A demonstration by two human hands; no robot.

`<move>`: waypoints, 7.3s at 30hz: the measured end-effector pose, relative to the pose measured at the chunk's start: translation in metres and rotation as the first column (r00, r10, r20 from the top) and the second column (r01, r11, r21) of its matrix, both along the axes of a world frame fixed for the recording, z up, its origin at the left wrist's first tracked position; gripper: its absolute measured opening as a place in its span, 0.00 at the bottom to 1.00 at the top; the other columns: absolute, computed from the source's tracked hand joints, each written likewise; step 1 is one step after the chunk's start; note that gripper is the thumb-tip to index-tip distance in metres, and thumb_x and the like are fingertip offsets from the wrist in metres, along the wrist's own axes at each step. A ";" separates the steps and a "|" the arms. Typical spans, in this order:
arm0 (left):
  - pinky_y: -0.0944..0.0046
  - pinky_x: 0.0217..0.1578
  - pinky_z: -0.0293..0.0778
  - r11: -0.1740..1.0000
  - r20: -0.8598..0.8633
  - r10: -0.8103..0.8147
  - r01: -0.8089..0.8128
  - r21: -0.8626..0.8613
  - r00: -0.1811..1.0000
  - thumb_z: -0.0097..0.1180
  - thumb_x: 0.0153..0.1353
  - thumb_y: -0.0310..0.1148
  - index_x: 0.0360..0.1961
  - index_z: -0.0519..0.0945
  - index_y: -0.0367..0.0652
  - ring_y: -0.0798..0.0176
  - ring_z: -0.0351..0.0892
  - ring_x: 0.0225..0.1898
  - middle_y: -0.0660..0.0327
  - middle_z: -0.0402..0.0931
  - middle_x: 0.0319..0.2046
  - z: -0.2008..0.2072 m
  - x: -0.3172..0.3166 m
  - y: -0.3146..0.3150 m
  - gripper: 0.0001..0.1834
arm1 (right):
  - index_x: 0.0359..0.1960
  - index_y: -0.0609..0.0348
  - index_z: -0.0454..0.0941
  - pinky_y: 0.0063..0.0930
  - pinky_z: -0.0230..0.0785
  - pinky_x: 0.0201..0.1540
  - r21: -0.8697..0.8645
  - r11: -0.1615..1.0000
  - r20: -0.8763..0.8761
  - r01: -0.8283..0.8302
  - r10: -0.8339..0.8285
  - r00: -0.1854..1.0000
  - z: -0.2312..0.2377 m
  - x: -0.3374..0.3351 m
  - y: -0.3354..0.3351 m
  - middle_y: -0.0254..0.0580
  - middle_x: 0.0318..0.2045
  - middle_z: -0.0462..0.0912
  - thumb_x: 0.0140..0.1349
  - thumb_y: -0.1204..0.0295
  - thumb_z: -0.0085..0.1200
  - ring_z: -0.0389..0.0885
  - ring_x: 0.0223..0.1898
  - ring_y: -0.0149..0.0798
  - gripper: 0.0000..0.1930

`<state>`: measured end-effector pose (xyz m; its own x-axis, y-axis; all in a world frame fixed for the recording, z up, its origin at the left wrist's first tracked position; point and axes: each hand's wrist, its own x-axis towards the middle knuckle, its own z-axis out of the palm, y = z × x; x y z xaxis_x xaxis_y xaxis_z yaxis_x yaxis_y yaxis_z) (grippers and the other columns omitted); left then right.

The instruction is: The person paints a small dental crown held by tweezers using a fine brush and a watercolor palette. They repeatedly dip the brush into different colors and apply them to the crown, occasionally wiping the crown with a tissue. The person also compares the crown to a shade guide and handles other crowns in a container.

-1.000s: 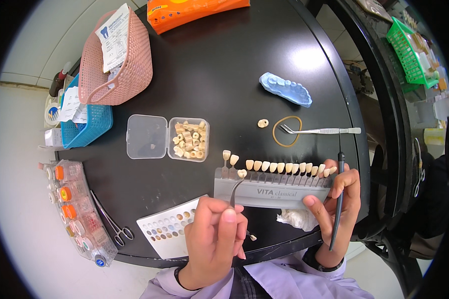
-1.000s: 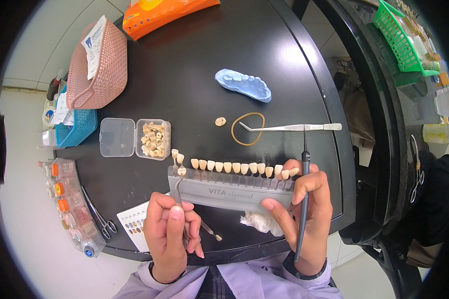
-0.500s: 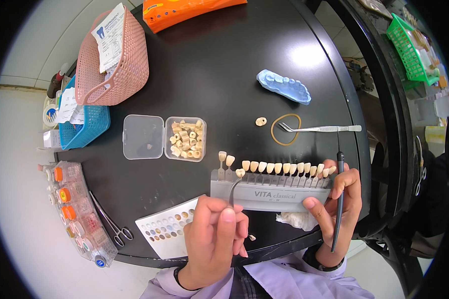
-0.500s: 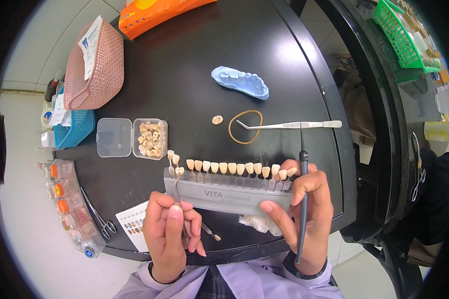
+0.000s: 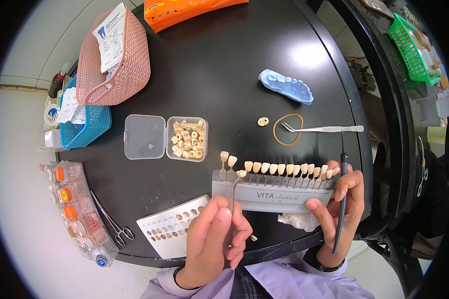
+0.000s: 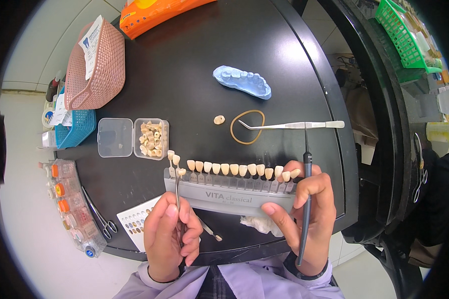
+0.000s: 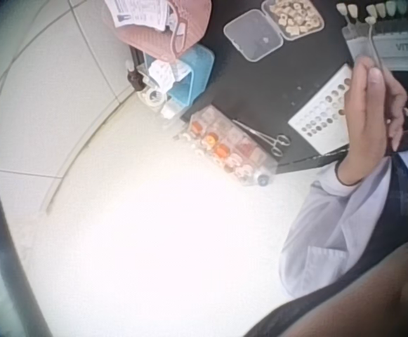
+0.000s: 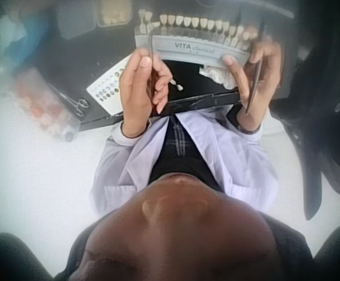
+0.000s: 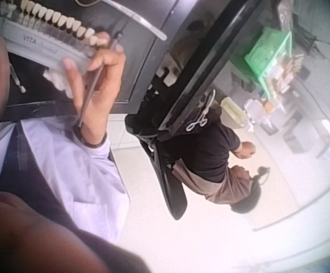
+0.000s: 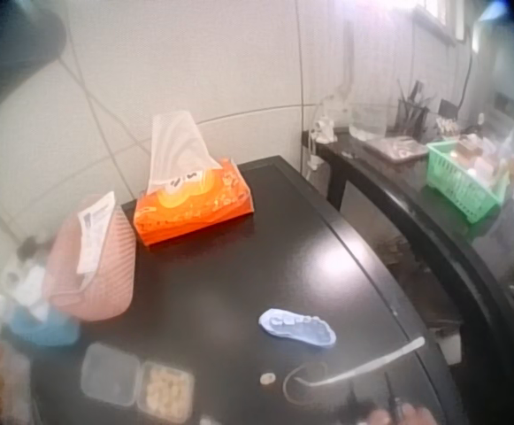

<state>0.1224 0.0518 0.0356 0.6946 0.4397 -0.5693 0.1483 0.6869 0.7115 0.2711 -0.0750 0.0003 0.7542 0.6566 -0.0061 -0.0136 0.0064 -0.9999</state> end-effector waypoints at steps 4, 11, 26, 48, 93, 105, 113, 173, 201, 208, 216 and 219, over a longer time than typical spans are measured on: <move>0.78 0.06 0.46 0.998 -0.038 0.061 -0.061 -0.013 0.997 0.32 0.68 0.40 0.29 0.60 0.43 0.79 0.43 0.10 0.65 0.54 0.14 0.001 0.004 -0.003 0.13 | 0.30 0.54 0.59 0.24 0.61 0.46 0.011 1.000 0.004 -0.002 0.002 1.000 0.000 0.000 0.001 0.48 0.39 0.67 0.45 0.84 0.62 0.66 0.41 0.32 0.21; 0.79 0.12 0.45 0.996 -0.015 0.017 -0.018 -0.088 1.000 0.30 0.69 0.40 0.31 0.61 0.43 0.80 0.47 0.14 0.66 0.55 0.18 -0.001 0.000 0.001 0.13 | 0.30 0.54 0.59 0.25 0.60 0.47 0.015 1.000 0.004 0.002 -0.002 1.000 0.000 0.000 0.000 0.49 0.40 0.68 0.46 0.84 0.62 0.67 0.43 0.33 0.21; 0.79 0.09 0.46 0.986 -0.039 0.070 -0.063 0.154 0.997 0.34 0.68 0.36 0.35 0.63 0.41 0.79 0.48 0.14 0.65 0.57 0.19 -0.003 0.007 -0.007 0.10 | 0.30 0.54 0.59 0.29 0.62 0.48 0.018 0.999 0.073 -0.036 0.034 0.997 -0.002 0.002 -0.003 0.50 0.40 0.69 0.44 0.84 0.63 0.68 0.43 0.34 0.21; 0.81 0.11 0.50 0.977 -0.068 -0.012 0.026 0.213 0.998 0.35 0.68 0.43 0.36 0.66 0.36 0.79 0.51 0.18 0.66 0.58 0.20 -0.007 0.003 -0.007 0.18 | 0.30 0.54 0.59 0.28 0.60 0.49 0.000 1.000 0.069 -0.004 0.004 0.998 -0.002 0.001 -0.001 0.50 0.39 0.69 0.44 0.83 0.64 0.68 0.42 0.34 0.22; 0.78 0.12 0.54 0.976 -0.111 -0.006 0.030 0.217 0.994 0.37 0.68 0.35 0.40 0.70 0.28 0.79 0.64 0.16 0.63 0.70 0.16 -0.003 0.004 -0.008 0.17 | 0.31 0.54 0.59 0.23 0.59 0.49 -0.037 0.999 -0.100 -0.021 0.018 0.995 0.007 0.001 0.001 0.46 0.41 0.67 0.48 0.81 0.61 0.65 0.43 0.31 0.19; 0.79 0.11 0.54 0.983 -0.084 -0.008 0.023 0.184 0.996 0.36 0.68 0.35 0.40 0.70 0.28 0.78 0.65 0.17 0.62 0.70 0.18 -0.003 0.003 -0.008 0.17 | 0.30 0.53 0.59 0.24 0.58 0.48 -0.046 0.999 -0.096 -0.015 0.011 0.995 0.006 0.000 0.000 0.46 0.41 0.67 0.49 0.81 0.61 0.65 0.43 0.31 0.19; 0.79 0.10 0.54 0.978 -0.072 0.004 0.011 0.209 0.997 0.36 0.69 0.36 0.39 0.69 0.29 0.78 0.65 0.17 0.61 0.70 0.18 -0.004 0.004 -0.009 0.17 | 0.30 0.53 0.59 0.24 0.58 0.48 -0.059 0.998 -0.083 -0.031 0.026 0.996 0.005 0.001 -0.001 0.45 0.41 0.67 0.49 0.81 0.61 0.65 0.43 0.31 0.19; 0.79 0.20 0.48 0.823 0.533 0.185 -0.427 0.375 0.825 0.40 0.67 0.41 0.39 0.67 0.44 0.81 0.50 0.21 0.72 0.58 0.22 0.039 -0.154 -0.129 0.12 | 0.36 0.62 0.67 0.31 0.63 0.40 0.112 0.978 0.641 0.177 -0.207 0.739 -0.014 -0.011 -0.012 0.45 0.35 0.76 0.66 0.56 0.39 0.72 0.36 0.39 0.18; 0.72 0.21 0.56 0.837 0.552 0.322 -0.504 0.214 0.769 0.32 0.69 0.42 0.32 0.65 0.41 0.73 0.54 0.19 0.67 0.56 0.19 -0.016 -0.154 -0.159 0.16 | 0.42 0.61 0.64 0.19 0.57 0.28 0.388 0.918 0.428 0.079 -0.256 0.867 -0.007 -0.019 -0.018 0.35 0.26 0.69 0.67 0.50 0.33 0.64 0.24 0.24 0.24; 0.72 0.23 0.57 0.794 0.604 0.347 -0.568 0.218 0.717 0.30 0.69 0.45 0.31 0.64 0.42 0.72 0.55 0.22 0.66 0.56 0.21 -0.015 -0.159 -0.135 0.18 | 0.28 0.67 0.73 0.23 0.64 0.35 0.166 0.950 0.709 -0.265 0.072 0.702 -0.002 -0.024 -0.020 0.39 0.27 0.77 0.67 0.52 0.33 0.73 0.31 0.32 0.28; 0.74 0.16 0.52 0.820 0.524 0.371 -0.535 0.204 0.767 0.31 0.69 0.46 0.30 0.63 0.44 0.75 0.50 0.18 0.68 0.53 0.20 -0.023 -0.164 -0.138 0.18 | 0.30 0.62 0.66 0.37 0.74 0.45 0.638 0.729 0.146 -0.248 0.203 0.968 0.000 -0.020 -0.027 0.41 0.34 0.65 0.61 0.39 0.25 0.73 0.37 0.38 0.34; 0.74 0.16 0.52 0.826 0.543 0.356 -0.528 0.196 0.760 0.31 0.69 0.46 0.30 0.63 0.44 0.75 0.50 0.18 0.68 0.52 0.21 -0.019 -0.159 -0.136 0.18 | 0.26 0.59 0.61 0.37 0.73 0.47 0.748 0.663 -0.141 -0.023 0.192 0.971 0.002 -0.018 -0.028 0.38 0.31 0.63 0.61 0.38 0.25 0.70 0.37 0.37 0.32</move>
